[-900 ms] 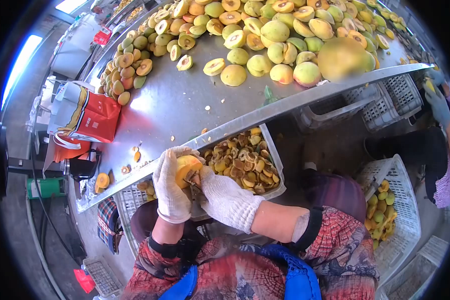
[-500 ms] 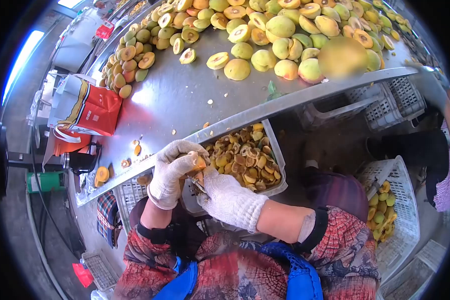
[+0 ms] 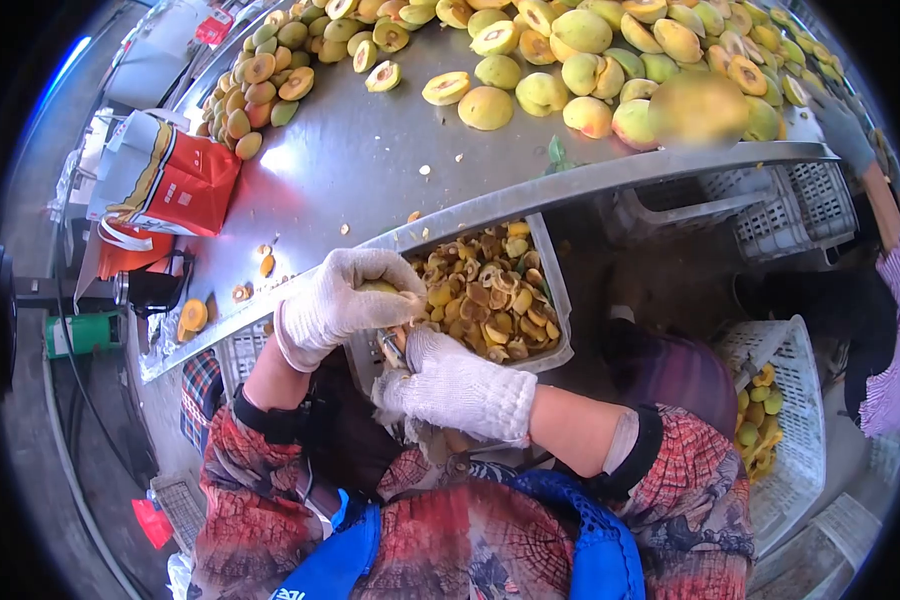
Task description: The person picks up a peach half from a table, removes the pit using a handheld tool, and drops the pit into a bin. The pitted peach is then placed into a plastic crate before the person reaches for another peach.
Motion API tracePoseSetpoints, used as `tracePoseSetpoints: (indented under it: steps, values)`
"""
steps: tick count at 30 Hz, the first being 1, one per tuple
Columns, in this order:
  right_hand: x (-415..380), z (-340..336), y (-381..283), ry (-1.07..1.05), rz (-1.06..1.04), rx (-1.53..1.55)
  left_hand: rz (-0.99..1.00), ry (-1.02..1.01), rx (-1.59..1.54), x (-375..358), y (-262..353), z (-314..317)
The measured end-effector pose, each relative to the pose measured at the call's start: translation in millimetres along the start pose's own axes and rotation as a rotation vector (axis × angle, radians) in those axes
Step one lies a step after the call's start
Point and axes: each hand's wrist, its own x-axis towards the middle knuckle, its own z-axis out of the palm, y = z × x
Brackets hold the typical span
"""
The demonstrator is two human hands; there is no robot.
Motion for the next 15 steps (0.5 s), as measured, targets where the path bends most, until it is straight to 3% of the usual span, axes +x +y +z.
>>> tracePoseSetpoints:
  steps: [2,3,6,7,10,15]
  values:
    - [1.9,0.0,-5.5,0.099,-0.018,-0.254,-0.006,-0.004,0.033,3.5,-1.2,1.3]
    - [6.0,3.3,-1.2,0.159,-0.165,-0.244,-0.001,-0.006,0.0,4.9,-2.6,1.6]
    - [-3.2,-2.3,-5.4,-0.029,0.006,0.15,0.053,0.027,0.018,6.0,-3.4,2.1]
    - [-0.7,-1.4,0.0,-0.019,-0.02,0.137,0.042,0.034,0.0,5.8,-5.5,3.1]
    - [2.6,-1.6,-5.5,0.141,0.039,-0.26,0.017,0.126,-0.098,5.1,-10.0,10.8]
    - [8.3,2.3,9.3,0.217,-0.028,-0.484,0.052,0.214,-0.185,7.0,-22.8,21.0]
